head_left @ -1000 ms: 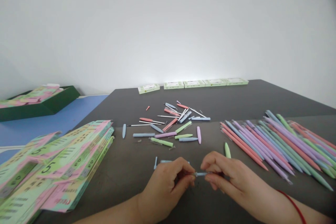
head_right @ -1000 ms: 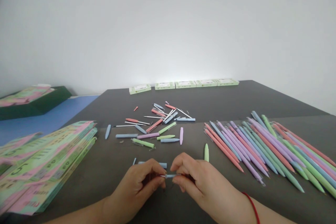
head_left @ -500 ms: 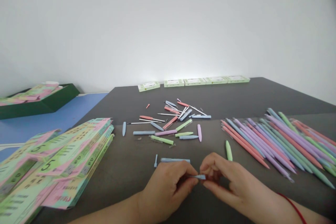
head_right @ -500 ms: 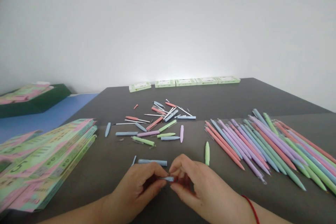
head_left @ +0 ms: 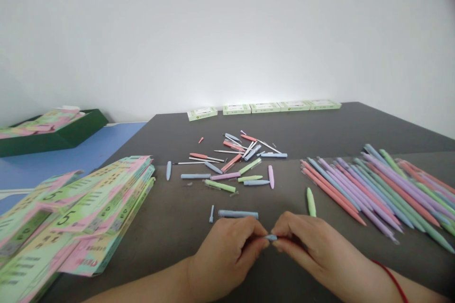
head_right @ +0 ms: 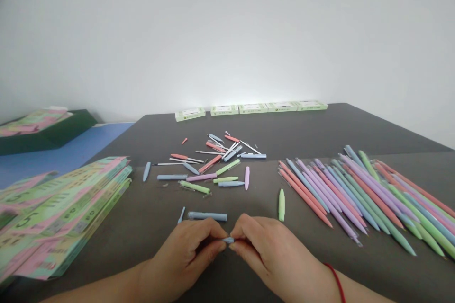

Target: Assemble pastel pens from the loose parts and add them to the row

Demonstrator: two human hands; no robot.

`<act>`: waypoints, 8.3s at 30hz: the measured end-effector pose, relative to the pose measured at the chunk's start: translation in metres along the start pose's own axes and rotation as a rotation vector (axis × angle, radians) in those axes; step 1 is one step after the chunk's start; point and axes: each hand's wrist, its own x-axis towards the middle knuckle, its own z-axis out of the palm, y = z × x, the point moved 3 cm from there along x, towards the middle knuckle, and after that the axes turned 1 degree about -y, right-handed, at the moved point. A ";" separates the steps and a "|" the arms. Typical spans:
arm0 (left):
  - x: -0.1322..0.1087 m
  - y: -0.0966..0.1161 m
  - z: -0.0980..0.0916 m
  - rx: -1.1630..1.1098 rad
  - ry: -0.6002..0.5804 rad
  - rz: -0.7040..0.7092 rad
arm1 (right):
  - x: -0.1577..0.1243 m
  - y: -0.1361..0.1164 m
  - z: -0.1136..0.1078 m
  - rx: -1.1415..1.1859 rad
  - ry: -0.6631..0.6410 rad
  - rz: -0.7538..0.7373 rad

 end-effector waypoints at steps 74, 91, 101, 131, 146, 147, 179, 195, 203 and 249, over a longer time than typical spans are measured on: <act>0.001 -0.002 0.011 -1.193 0.006 0.045 | 0.027 0.027 -0.048 -0.575 -0.008 0.171; 0.006 -0.019 0.016 -1.033 -0.107 -0.194 | 0.184 0.087 -0.084 -0.754 -0.154 0.182; 0.011 -0.008 -0.002 -0.185 -0.027 0.152 | 0.187 0.113 -0.079 -0.718 -0.198 0.429; 0.019 -0.020 -0.006 -1.345 0.375 -0.287 | 0.044 0.002 0.010 0.584 -0.419 0.438; 0.015 -0.023 0.000 -1.206 0.430 -0.341 | 0.028 -0.002 0.041 0.473 -0.328 0.434; 0.015 -0.023 -0.002 -1.156 0.416 -0.327 | 0.028 -0.002 0.039 0.431 -0.319 0.434; 0.015 -0.030 -0.021 0.139 -0.011 -0.029 | 0.017 0.009 -0.008 -0.611 -0.228 0.167; 0.012 -0.021 -0.027 -0.036 0.172 -0.069 | 0.036 -0.001 -0.045 -0.054 -0.081 0.120; 0.011 -0.030 -0.014 -0.911 0.358 -0.186 | 0.062 -0.028 -0.008 -0.014 -0.176 -0.001; 0.014 -0.030 0.016 -1.348 0.024 -0.179 | 0.204 0.038 -0.068 -0.333 -0.125 0.088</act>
